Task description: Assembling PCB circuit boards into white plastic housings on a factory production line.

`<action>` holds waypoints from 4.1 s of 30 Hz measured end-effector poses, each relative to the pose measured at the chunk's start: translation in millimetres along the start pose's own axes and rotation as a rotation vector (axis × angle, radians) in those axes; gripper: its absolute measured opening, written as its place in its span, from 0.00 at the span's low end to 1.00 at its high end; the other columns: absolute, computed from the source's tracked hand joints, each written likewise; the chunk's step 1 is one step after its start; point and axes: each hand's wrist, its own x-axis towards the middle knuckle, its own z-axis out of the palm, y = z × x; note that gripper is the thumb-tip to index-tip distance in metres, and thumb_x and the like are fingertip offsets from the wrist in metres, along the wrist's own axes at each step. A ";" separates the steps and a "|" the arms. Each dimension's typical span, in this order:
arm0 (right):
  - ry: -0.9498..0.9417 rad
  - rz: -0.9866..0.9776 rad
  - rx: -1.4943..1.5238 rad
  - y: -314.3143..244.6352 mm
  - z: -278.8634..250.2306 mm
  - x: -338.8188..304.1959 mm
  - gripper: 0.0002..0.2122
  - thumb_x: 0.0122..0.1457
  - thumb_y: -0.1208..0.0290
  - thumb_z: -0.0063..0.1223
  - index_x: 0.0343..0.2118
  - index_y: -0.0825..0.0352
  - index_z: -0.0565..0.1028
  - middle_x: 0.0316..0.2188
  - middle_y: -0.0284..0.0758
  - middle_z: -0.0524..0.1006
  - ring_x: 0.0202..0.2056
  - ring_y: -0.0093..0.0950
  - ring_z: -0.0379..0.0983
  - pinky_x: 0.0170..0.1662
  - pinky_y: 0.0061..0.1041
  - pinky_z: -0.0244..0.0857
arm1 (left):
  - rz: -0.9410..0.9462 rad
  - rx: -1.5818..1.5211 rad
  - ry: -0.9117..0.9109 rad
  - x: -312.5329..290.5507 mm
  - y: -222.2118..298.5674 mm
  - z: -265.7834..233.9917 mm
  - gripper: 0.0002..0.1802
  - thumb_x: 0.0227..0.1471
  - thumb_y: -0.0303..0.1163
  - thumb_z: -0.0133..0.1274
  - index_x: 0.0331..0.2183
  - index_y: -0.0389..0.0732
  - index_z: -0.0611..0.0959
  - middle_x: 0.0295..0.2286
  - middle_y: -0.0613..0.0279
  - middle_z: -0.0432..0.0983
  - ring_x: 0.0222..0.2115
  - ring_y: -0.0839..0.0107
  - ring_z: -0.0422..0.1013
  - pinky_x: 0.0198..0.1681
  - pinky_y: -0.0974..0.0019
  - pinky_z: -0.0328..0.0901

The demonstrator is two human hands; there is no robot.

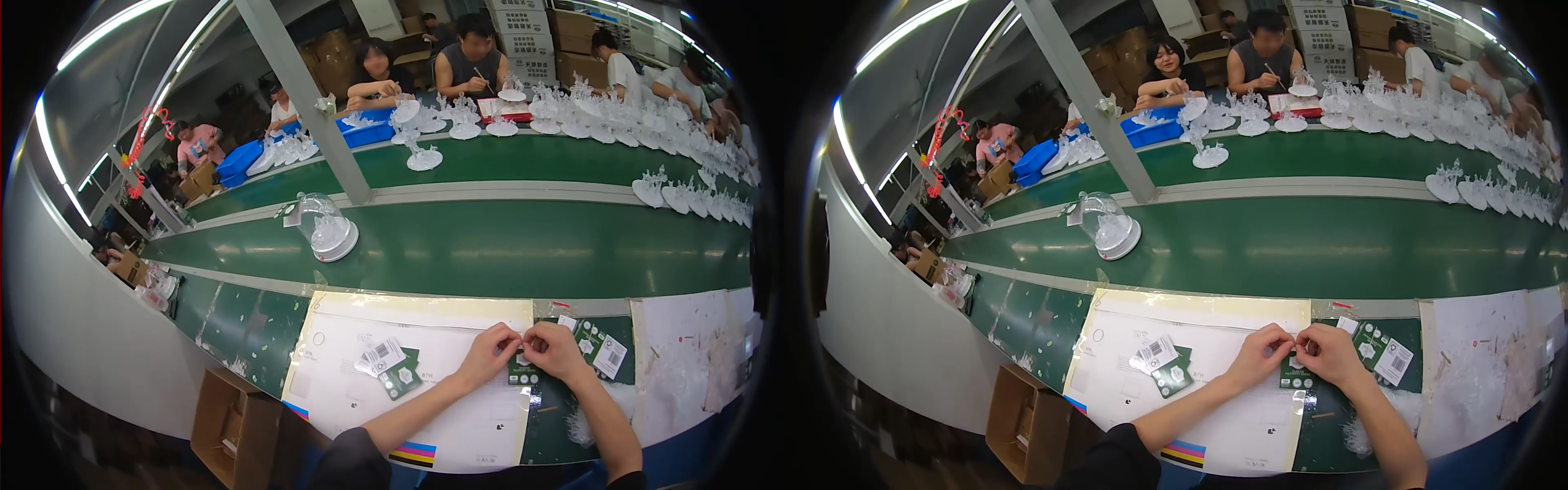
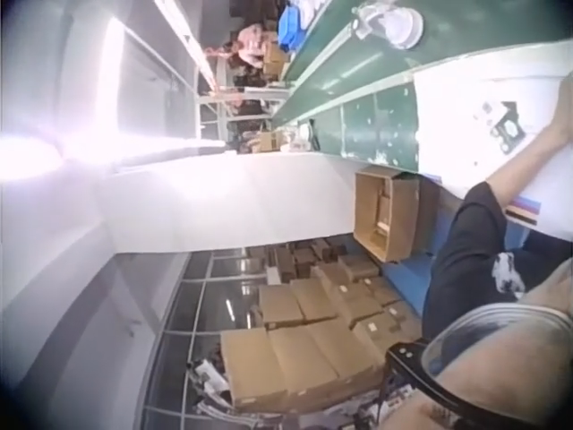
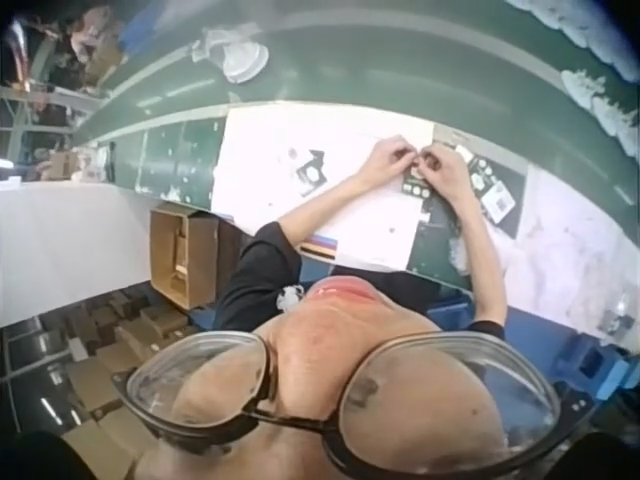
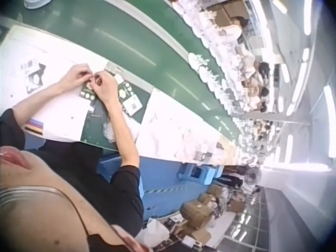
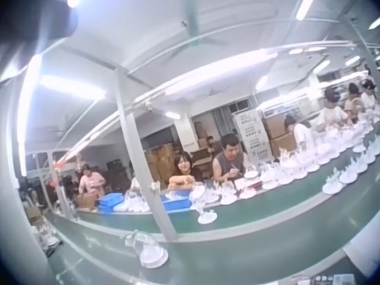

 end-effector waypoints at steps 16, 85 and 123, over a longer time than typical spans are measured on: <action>0.002 -0.035 -0.052 -3.6 -1.5 1.0 0.05 0.44 0.76 0.59 0.26 0.67 0.74 0.21 0.33 0.73 0.19 0.23 0.71 0.22 0.19 0.64 | 0.006 -0.031 0.021 -1.8 -1.8 2.1 0.04 0.50 0.24 0.52 0.29 0.33 0.77 0.26 0.59 0.71 0.26 0.71 0.69 0.30 0.72 0.63; 0.153 0.262 0.523 14.2 12.4 1.6 0.02 0.52 0.81 0.46 0.25 0.69 0.66 0.18 0.29 0.70 0.17 0.15 0.67 0.20 0.13 0.61 | -0.056 -0.148 -0.039 -4.1 -0.9 2.8 0.16 0.56 0.34 0.44 0.21 0.34 0.73 0.13 0.66 0.63 0.17 0.80 0.58 0.20 0.72 0.54; 0.095 0.434 1.048 30.2 -9.7 6.0 0.04 0.53 0.75 0.42 0.24 0.67 0.65 0.19 0.30 0.66 0.14 0.17 0.59 0.18 0.16 0.55 | -0.124 -0.254 -0.078 8.3 -1.9 13.7 0.08 0.52 0.24 0.48 0.36 0.33 0.74 0.27 0.64 0.72 0.27 0.80 0.68 0.35 0.76 0.64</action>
